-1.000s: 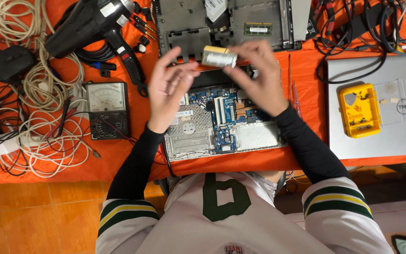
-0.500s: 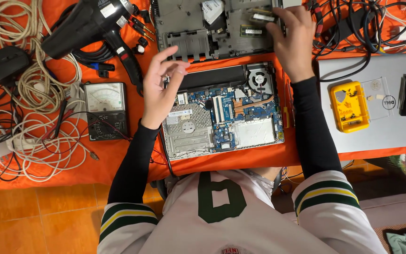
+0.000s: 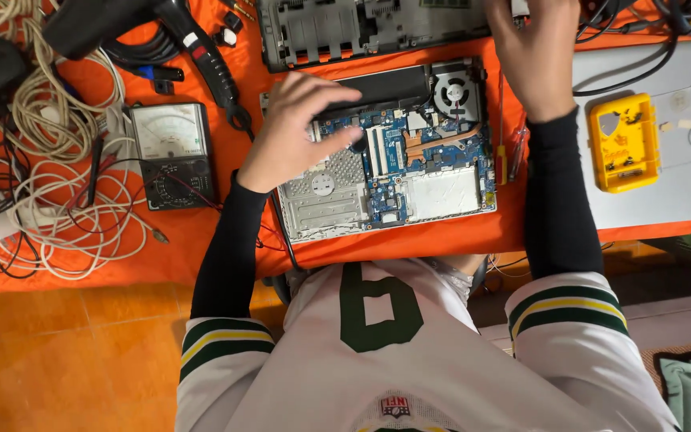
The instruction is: The recorder uses a multimeter and hair dryer to diagnose and repair a laptop motherboard.
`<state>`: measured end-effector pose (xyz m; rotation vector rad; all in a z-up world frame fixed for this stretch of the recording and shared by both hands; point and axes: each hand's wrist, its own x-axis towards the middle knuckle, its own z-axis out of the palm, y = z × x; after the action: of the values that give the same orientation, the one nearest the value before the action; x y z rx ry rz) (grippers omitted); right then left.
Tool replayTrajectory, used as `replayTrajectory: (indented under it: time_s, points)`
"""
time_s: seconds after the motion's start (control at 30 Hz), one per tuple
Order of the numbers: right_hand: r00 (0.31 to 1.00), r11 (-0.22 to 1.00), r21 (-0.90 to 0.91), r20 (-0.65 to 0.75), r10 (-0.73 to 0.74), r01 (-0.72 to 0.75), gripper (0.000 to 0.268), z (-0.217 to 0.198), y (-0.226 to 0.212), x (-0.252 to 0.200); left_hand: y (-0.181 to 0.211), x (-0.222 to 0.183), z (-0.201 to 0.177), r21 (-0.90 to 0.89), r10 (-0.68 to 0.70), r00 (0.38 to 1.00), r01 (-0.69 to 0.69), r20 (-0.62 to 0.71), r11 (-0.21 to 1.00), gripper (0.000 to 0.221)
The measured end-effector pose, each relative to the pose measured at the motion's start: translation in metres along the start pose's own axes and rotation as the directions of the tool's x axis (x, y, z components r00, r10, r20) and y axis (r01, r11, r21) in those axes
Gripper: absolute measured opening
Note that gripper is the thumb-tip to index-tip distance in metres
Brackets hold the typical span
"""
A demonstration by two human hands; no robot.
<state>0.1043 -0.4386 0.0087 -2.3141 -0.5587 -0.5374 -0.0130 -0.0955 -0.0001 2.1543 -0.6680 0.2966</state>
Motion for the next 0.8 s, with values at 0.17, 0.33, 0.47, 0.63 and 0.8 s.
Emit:
replayTrajectory:
  time_s: [0.17,0.33,0.47,0.63,0.8]
  points:
    - [0.946,0.952,0.023,0.103,-0.306,0.305,0.011,-0.020,-0.045,-0.018,0.010,-0.004,0.013,0.203,0.028,0.978,-0.071,0.207,0.977,0.074]
    - [0.950,0.951,-0.009,0.056,-0.308,0.309,0.012,-0.011,-0.035,-0.031,0.017,-0.002,0.018,0.313,0.054,0.961,-0.141,0.270,0.939,0.100]
    - [0.985,0.982,0.077,0.024,-0.172,0.170,0.017,-0.003,-0.011,-0.039,0.011,0.000,0.014,0.310,0.021,0.960,-0.111,0.281,0.944,0.104]
    - [0.985,0.983,-0.067,0.057,-0.165,0.169,0.015,-0.009,0.008,-0.045,-0.007,-0.002,-0.018,0.300,-0.048,0.982,-0.010,0.185,0.954,0.081]
    - [0.966,0.963,-0.166,0.182,-0.183,0.213,0.030,-0.013,0.017,-0.044,-0.016,-0.013,-0.048,0.483,-0.060,0.998,0.047,0.010,0.874,0.028]
